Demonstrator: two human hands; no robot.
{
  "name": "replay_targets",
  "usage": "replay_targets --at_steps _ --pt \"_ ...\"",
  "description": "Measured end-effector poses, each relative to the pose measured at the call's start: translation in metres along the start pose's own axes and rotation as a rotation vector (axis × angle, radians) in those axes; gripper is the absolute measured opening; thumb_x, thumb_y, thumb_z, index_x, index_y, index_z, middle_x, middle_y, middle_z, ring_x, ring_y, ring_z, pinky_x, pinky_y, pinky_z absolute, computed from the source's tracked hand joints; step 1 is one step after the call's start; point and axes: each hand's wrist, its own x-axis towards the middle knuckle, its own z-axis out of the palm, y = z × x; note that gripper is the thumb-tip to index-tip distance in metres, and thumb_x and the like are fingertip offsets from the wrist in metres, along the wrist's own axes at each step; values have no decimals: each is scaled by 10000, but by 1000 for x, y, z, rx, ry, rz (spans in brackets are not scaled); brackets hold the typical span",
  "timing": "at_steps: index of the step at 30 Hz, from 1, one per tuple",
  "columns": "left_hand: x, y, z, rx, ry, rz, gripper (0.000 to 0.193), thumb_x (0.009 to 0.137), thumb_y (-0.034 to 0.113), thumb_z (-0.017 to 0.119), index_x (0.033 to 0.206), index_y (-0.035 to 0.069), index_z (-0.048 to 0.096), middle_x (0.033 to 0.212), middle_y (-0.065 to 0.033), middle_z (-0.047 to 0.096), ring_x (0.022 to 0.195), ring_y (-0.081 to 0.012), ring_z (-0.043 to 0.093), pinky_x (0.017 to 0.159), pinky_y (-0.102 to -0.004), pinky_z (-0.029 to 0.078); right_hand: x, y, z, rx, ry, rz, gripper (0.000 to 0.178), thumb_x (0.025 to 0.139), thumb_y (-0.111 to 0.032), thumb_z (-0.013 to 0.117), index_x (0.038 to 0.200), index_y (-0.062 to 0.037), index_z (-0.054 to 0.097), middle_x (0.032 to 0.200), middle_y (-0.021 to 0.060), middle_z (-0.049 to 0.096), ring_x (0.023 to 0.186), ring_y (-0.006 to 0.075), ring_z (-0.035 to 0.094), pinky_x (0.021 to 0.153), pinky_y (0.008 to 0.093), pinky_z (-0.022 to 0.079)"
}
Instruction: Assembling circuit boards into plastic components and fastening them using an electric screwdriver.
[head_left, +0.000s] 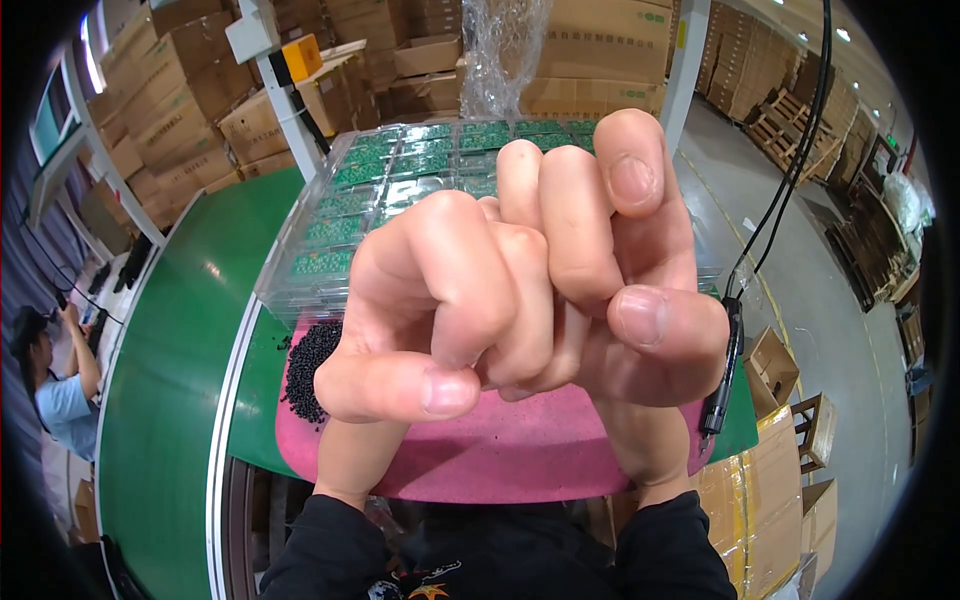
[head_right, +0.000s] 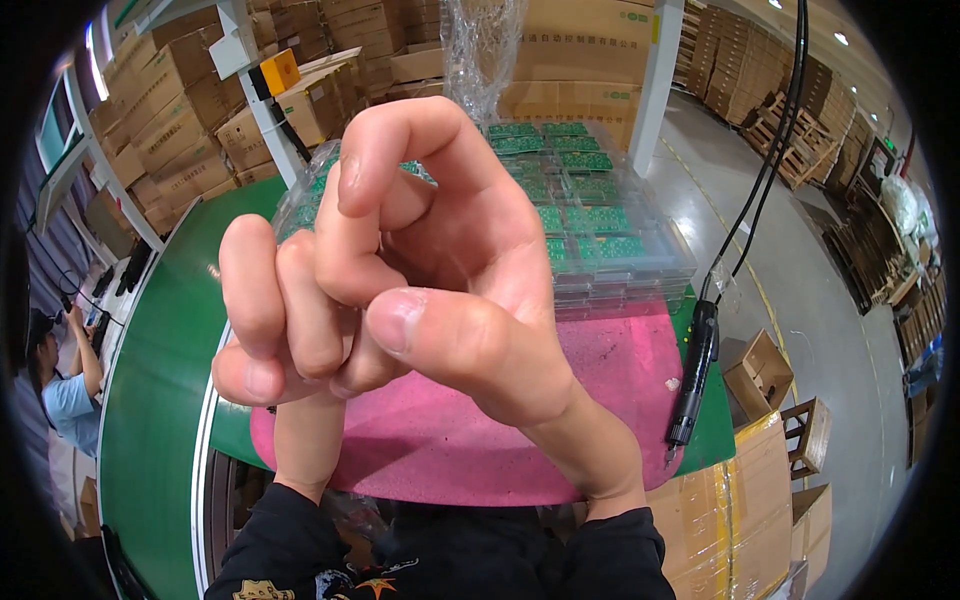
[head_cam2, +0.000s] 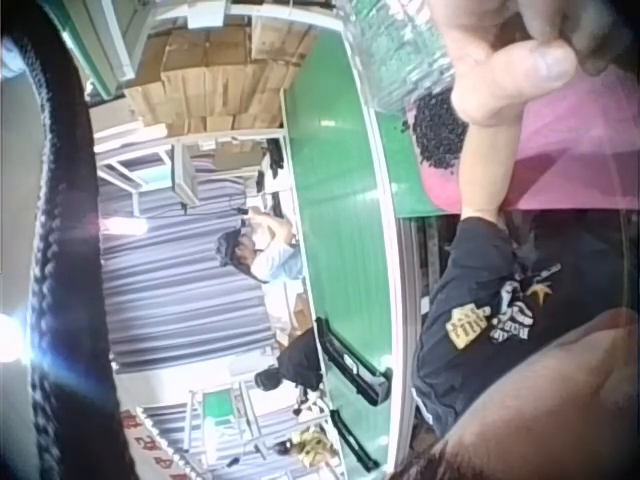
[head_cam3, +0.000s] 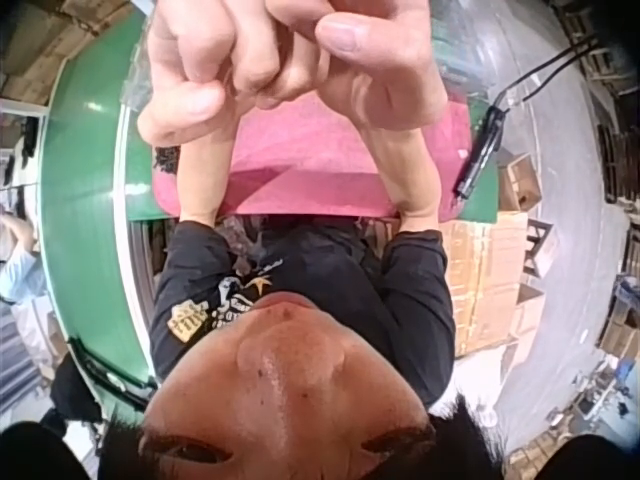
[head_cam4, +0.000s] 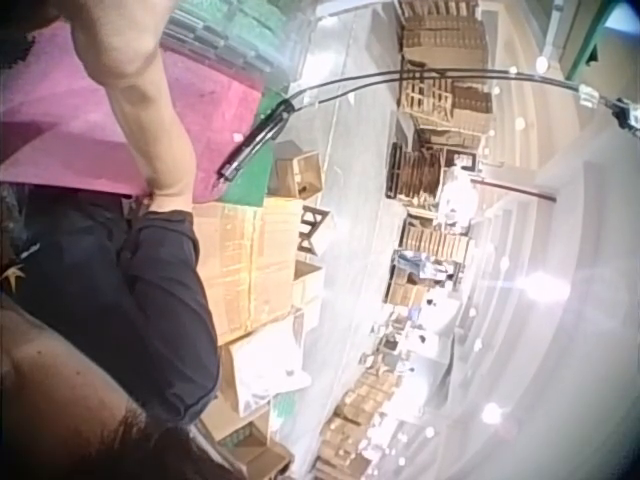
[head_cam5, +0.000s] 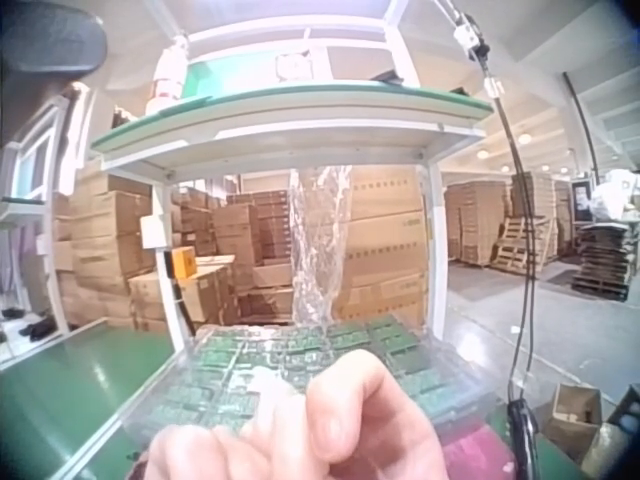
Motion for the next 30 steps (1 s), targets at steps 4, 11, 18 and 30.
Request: replay_targets --at_steps 4,11,18,30 --pt "0 3 1 22 7 -47 158 804 79 550 877 105 412 743 -45 490 522 -121 390 495 -221 366 0 2 -1 83 -22 -18 352 797 -68 554 1110 -47 394 720 19 395 603 114 409 607 347 430" --pt "1 4 0 67 7 -54 150 808 83 552 881 107 423 737 -43 500 515 -127 422 477 -236 365 1 6 -8 21 -47 -66 268 820 -86 540 1059 -34 431 732 6 418 596 77 382 600 277 402" --pt "1 3 0 52 18 -43 152 809 86 554 884 107 423 735 -44 502 511 -129 425 480 -242 367 3 6 -10 15 -72 -77 233 832 -86 526 1043 -38 440 731 3 427 608 69 398 602 255 390" --pt "1 -3 -1 -16 67 47 116 732 53 558 791 50 459 680 -67 511 562 -160 449 523 -281 403 3 4 -14 -95 -58 -95 216 839 -73 553 1027 -38 452 740 15 471 613 63 412 618 255 403"
